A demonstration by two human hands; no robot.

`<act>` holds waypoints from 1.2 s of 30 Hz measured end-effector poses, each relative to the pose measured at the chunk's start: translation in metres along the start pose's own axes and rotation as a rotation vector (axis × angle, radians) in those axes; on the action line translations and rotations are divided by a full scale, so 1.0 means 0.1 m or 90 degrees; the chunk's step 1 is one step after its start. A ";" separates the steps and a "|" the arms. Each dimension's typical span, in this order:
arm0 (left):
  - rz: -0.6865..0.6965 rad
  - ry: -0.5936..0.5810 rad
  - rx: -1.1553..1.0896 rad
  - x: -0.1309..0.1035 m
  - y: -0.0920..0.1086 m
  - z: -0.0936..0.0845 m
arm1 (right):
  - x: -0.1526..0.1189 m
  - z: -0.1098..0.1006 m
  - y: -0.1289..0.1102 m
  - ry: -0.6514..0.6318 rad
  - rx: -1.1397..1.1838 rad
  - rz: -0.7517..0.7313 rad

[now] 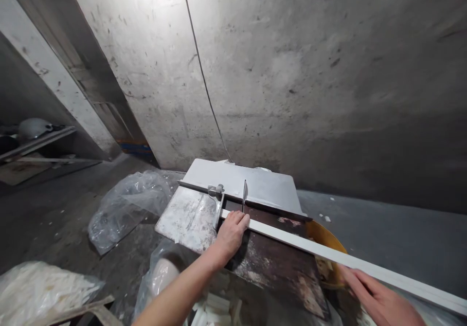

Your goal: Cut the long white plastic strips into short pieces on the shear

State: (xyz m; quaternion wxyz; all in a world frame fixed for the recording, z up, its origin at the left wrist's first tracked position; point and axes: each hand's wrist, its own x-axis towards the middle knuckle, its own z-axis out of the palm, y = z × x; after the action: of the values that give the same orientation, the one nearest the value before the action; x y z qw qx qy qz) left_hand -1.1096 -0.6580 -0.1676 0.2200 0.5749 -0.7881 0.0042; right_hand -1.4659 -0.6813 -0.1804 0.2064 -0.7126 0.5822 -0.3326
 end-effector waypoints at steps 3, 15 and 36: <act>-0.012 0.009 -0.023 0.01 0.02 -0.04 | 0.04 0.22 -0.34 -0.023 -0.020 -0.139; -0.008 0.046 0.001 -0.04 0.04 0.07 | 0.56 1.09 -1.00 -0.149 -0.050 -0.373; 0.026 -0.002 0.059 0.37 0.35 0.41 | 0.84 1.02 -0.64 -0.003 -0.142 -0.377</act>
State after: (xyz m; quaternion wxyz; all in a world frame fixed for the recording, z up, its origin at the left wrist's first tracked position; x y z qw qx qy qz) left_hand -1.1644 -0.6898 -0.1829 0.1913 0.5686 -0.7988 0.0443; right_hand -1.3401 -0.7569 -0.1875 0.0227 -0.8702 0.3820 -0.3104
